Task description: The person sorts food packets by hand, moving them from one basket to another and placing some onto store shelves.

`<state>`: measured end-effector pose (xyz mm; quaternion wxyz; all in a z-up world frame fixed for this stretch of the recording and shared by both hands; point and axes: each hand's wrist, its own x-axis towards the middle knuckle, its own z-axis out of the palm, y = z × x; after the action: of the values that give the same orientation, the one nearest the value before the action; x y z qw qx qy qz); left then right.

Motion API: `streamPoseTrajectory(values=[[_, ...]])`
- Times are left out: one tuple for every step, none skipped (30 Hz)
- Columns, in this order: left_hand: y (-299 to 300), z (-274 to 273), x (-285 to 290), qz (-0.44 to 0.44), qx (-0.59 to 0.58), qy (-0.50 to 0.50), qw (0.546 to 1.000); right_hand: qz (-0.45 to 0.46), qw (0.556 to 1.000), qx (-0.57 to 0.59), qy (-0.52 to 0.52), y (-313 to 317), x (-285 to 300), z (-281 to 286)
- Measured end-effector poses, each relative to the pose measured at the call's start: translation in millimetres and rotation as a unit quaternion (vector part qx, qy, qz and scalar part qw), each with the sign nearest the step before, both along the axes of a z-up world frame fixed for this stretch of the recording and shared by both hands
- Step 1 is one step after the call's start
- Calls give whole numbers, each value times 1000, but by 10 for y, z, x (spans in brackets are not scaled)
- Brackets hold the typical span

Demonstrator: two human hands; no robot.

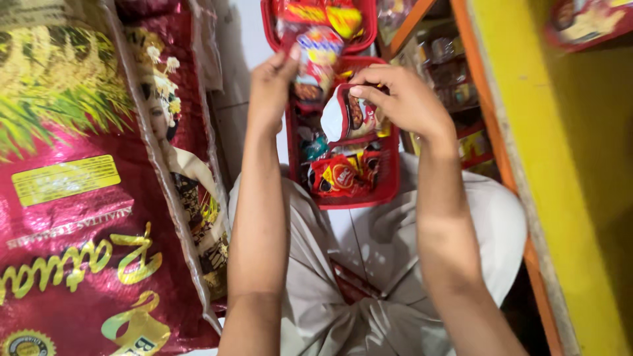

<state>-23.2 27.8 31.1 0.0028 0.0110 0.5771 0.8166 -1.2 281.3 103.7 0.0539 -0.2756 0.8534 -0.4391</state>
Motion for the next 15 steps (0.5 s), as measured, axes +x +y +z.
streamPoseTrajectory(values=[[81, 48, 55, -35, -16, 9, 999, -7, 999, 34, 19, 24, 16, 152], [178, 98, 110, -53, -27, 8, 998, -14, 997, 68, 37, 62, 31, 271], [285, 152, 171, -72, -39, 6, 997, -16, 993, 85, 79, 99, 55, 349], [387, 215, 229, -91, -51, 4, 995, -18, 987, 103, 120, 131, 74, 393], [485, 283, 293, -81, -66, 15, 994, -20, 979, 121, 161, 173, 88, 418], [583, 352, 362, -70, -81, 26, 994, -38, 977, 111, 180, 223, 122, 419], [675, 416, 452, -58, -94, 34, 993, -55, 974, 103, 196, 277, 200, 386], [741, 485, 543, -59, -113, 47, 991, -71, 970, 95, 212, 328, 262, 347], [792, 561, 640, -55, -130, 59, 988, -86, 975, 63, 194, 369, 298, 315], [851, 647, 690, -52, -148, 71, 985, -100, 979, 32, 176, 405, 325, 278], [903, 720, 760, -52, -193, 73, 977, -118, 982, -1, 150, 440, 401, 215], [948, 788, 815, -52, -236, 74, 967, -122, 979, -6, 164, 462, 437, 161], [1009, 845, 856, -53, -280, 77, 955, -126, 976, -10, 178, 475, 447, 123], [1084, 879, 889, -59, -273, 50, 959, -131, 972, -14, 192, 494, 458, 100], [1139, 887, 909, -65, -268, 23, 961, -136, 972, -30, 188, 501, 477, 88]])
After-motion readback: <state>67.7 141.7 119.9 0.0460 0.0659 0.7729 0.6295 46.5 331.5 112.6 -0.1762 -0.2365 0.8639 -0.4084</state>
